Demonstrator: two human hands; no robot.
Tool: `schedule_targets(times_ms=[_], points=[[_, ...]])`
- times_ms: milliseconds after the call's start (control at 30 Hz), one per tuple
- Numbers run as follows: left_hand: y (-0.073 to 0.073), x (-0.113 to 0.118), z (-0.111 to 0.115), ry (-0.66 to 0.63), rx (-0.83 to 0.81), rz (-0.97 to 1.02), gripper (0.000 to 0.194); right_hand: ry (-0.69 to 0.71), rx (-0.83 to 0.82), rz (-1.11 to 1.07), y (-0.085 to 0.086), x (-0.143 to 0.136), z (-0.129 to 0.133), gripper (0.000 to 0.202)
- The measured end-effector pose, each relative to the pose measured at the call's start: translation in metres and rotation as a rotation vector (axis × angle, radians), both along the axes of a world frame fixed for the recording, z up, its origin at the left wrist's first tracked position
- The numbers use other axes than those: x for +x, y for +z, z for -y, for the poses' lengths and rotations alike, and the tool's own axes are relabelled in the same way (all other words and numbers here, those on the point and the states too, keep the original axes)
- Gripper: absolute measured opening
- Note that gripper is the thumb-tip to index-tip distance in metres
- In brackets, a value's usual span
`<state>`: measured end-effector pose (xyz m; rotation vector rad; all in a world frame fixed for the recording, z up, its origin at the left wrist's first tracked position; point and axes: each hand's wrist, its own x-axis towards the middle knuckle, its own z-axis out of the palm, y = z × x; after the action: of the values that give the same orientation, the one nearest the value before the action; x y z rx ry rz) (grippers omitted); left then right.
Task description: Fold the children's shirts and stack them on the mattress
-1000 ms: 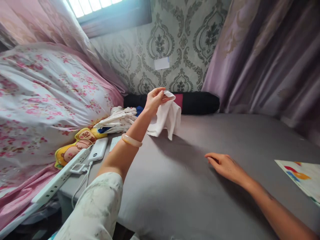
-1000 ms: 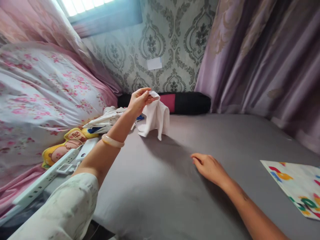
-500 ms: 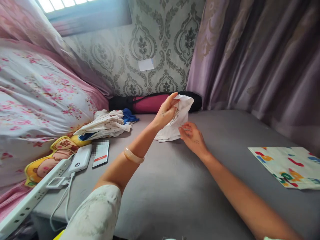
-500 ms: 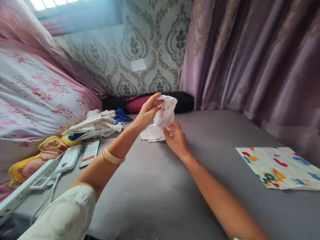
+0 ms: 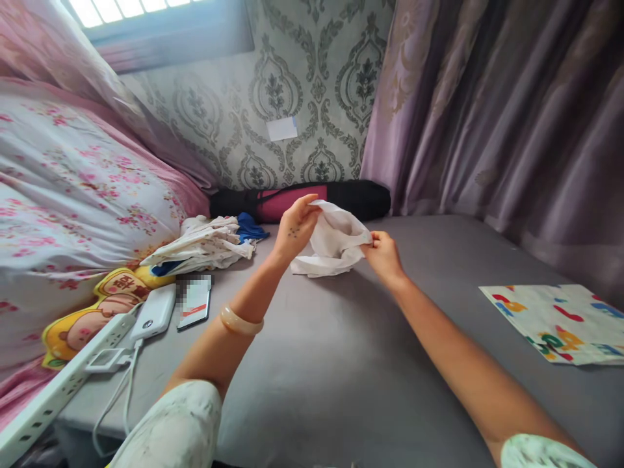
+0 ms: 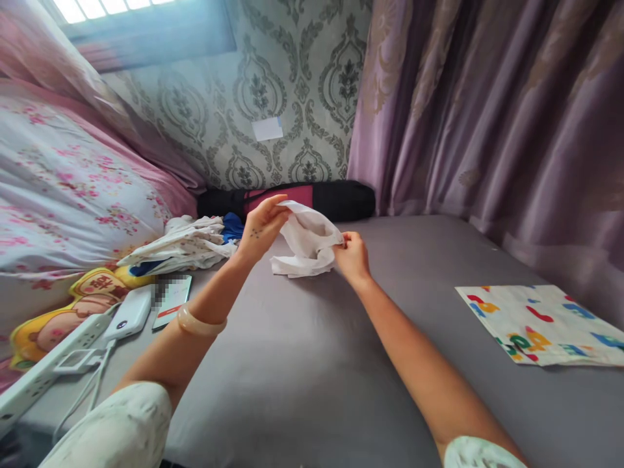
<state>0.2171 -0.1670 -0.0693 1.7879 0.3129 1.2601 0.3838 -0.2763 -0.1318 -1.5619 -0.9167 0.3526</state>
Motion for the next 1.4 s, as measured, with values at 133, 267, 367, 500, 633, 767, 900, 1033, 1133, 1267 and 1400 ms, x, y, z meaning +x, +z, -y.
schedule_targets(times_ms=[133,267,367,500,633,767,900,1033,1133,1267,1400], points=[[-0.008,-0.017,-0.009,0.096,-0.145,-0.054,0.031,0.165,-0.006,-0.143,0.024,0.019,0.02,0.029],[-0.018,-0.025,-0.005,0.114,-0.213,-0.204,0.022,0.345,-0.125,-0.082,0.06,0.028,0.043,0.028],[-0.025,-0.029,-0.001,0.087,-0.214,-0.3,0.025,0.438,-0.202,-0.072,0.083,0.033,0.056,0.022],[-0.03,-0.031,0.004,0.037,-0.224,-0.356,0.03,0.471,-0.305,-0.209,0.106,0.04,0.068,0.016],[-0.037,-0.028,0.011,-0.226,-0.406,-0.311,0.036,0.469,-0.36,-0.45,0.12,0.044,0.078,0.021],[-0.05,-0.017,0.022,-0.375,-0.674,-0.23,0.04,0.355,-0.412,-0.372,0.118,0.047,0.082,0.017],[-0.06,-0.007,0.027,-0.276,-0.773,-0.189,0.041,0.291,-0.456,-0.208,0.102,0.058,0.078,0.012],[-0.055,-0.009,0.028,-0.212,-0.723,-0.253,0.043,0.27,-0.475,-0.15,0.089,0.07,0.079,0.014],[-0.048,-0.017,0.025,-0.274,-0.646,-0.338,0.046,0.276,-0.479,-0.152,0.087,0.074,0.083,0.011],[-0.041,-0.029,0.019,-0.44,-0.517,-0.397,0.057,0.274,-0.48,-0.192,0.088,0.075,0.09,0.009],[-0.039,-0.035,0.013,-0.436,-0.428,-0.394,0.048,0.292,-0.49,-0.199,0.086,0.079,0.093,0.009]])
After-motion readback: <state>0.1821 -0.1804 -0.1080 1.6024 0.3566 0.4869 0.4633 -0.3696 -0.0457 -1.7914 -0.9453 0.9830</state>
